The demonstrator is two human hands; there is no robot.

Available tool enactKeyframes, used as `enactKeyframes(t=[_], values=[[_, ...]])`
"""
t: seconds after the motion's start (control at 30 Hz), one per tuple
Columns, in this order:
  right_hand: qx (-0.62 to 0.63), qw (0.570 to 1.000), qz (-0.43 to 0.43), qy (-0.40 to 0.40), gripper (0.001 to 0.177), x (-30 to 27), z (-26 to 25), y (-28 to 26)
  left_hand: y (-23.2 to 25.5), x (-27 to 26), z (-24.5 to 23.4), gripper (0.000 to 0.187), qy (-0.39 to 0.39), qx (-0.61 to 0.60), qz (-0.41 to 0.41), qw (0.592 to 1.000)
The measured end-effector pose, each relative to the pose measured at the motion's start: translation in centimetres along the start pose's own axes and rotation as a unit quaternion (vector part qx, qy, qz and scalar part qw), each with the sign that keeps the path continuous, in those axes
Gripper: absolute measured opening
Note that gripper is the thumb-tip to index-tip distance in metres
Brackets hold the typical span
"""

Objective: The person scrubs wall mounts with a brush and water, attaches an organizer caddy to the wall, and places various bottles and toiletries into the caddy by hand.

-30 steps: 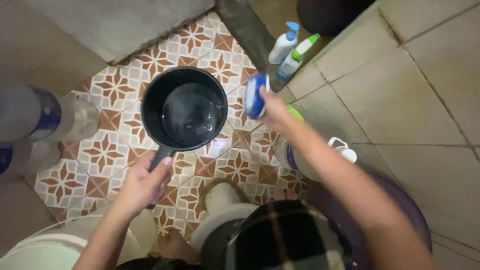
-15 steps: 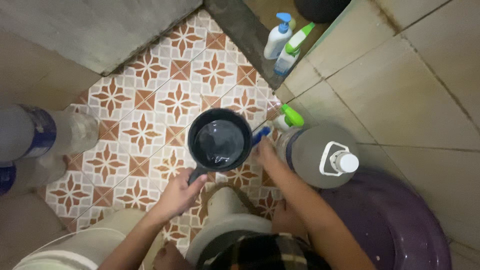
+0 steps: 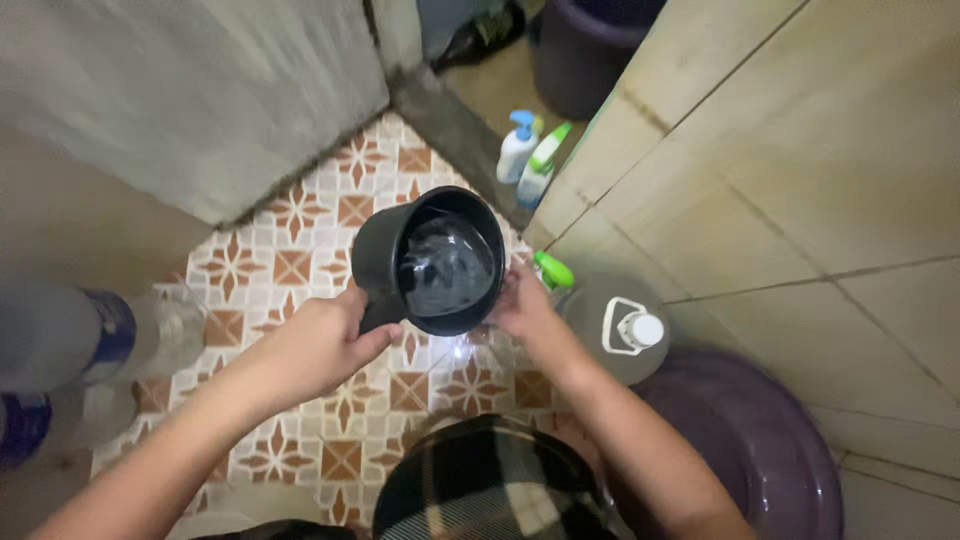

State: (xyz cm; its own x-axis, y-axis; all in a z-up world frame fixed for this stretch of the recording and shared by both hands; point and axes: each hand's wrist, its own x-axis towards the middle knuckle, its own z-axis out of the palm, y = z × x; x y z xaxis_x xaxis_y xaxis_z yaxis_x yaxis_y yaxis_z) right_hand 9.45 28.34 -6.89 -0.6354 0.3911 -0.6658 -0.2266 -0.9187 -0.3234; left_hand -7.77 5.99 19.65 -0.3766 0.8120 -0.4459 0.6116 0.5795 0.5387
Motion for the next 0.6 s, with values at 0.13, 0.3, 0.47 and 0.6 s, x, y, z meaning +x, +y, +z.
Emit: enactKeyframes(t=[0.13,0.3,0.47,0.6], values=[[0.052,0.994,-0.003,-0.1,0.041,-0.3,1.2,-1.1,2.9,-0.4,-1.6,0.05,0.061,0.078,0.077,0.992],[0.004,0.998,-0.04,-0.04,0.053,-0.9,-0.1,-1.8,5.2,-0.1,-0.3,0.045,0.139,0.108,0.163,0.971],[0.12,0.987,-0.048,-0.09,0.039,-3.8,0.2,-4.7,5.3,0.4,-0.5,0.053,0.104,0.089,0.123,0.983],[0.142,0.983,-0.103,-0.056,0.024,-9.6,2.2,-10.1,6.9,-0.4,-2.2,0.049,-0.048,-0.064,-0.076,0.994]])
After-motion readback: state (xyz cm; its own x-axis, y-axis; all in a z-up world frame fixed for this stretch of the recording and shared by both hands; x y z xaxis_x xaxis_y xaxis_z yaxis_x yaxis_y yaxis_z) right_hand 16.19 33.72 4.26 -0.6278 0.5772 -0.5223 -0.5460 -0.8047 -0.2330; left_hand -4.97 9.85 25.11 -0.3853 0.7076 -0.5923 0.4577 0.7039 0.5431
